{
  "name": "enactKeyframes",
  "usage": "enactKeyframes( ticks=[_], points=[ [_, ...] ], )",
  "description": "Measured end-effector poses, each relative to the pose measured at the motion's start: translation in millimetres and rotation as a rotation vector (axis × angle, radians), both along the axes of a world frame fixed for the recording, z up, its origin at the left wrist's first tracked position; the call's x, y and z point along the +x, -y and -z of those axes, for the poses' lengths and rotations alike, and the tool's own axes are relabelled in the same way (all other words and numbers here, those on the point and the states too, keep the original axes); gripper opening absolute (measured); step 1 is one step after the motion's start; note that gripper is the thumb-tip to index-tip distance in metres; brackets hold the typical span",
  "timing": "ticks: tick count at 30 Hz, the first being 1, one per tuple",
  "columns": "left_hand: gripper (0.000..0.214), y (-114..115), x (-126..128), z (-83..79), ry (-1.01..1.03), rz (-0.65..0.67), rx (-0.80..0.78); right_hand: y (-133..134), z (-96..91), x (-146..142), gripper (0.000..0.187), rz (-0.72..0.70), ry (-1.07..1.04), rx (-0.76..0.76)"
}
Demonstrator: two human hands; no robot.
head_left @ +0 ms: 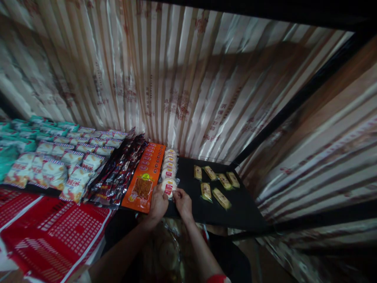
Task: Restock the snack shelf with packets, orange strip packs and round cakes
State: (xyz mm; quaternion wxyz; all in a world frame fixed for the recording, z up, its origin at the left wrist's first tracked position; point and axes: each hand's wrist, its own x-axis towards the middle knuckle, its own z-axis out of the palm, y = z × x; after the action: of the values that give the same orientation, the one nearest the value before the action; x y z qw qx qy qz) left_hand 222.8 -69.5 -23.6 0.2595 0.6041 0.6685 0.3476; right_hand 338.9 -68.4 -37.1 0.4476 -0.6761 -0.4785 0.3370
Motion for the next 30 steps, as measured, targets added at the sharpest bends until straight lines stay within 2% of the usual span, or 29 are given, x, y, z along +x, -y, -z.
enactKeyframes(
  ticks=[11,20,30],
  points=[
    [0.049,-10.0,6.7,2.3,-0.079,0.034,0.032,-15.5,-8.3,-5.0,0.024,0.027,0.029,-0.01],
    [0.052,-5.4,12.1,19.8,-0.169,0.102,0.142,-24.5,-4.5,-1.8,0.025,0.003,0.169,-0.035],
    [0.055,-4.7,12.5,32.3,-0.265,0.212,0.227,-26.3,-4.7,-3.1,0.026,0.024,0.256,-0.047]
  ],
)
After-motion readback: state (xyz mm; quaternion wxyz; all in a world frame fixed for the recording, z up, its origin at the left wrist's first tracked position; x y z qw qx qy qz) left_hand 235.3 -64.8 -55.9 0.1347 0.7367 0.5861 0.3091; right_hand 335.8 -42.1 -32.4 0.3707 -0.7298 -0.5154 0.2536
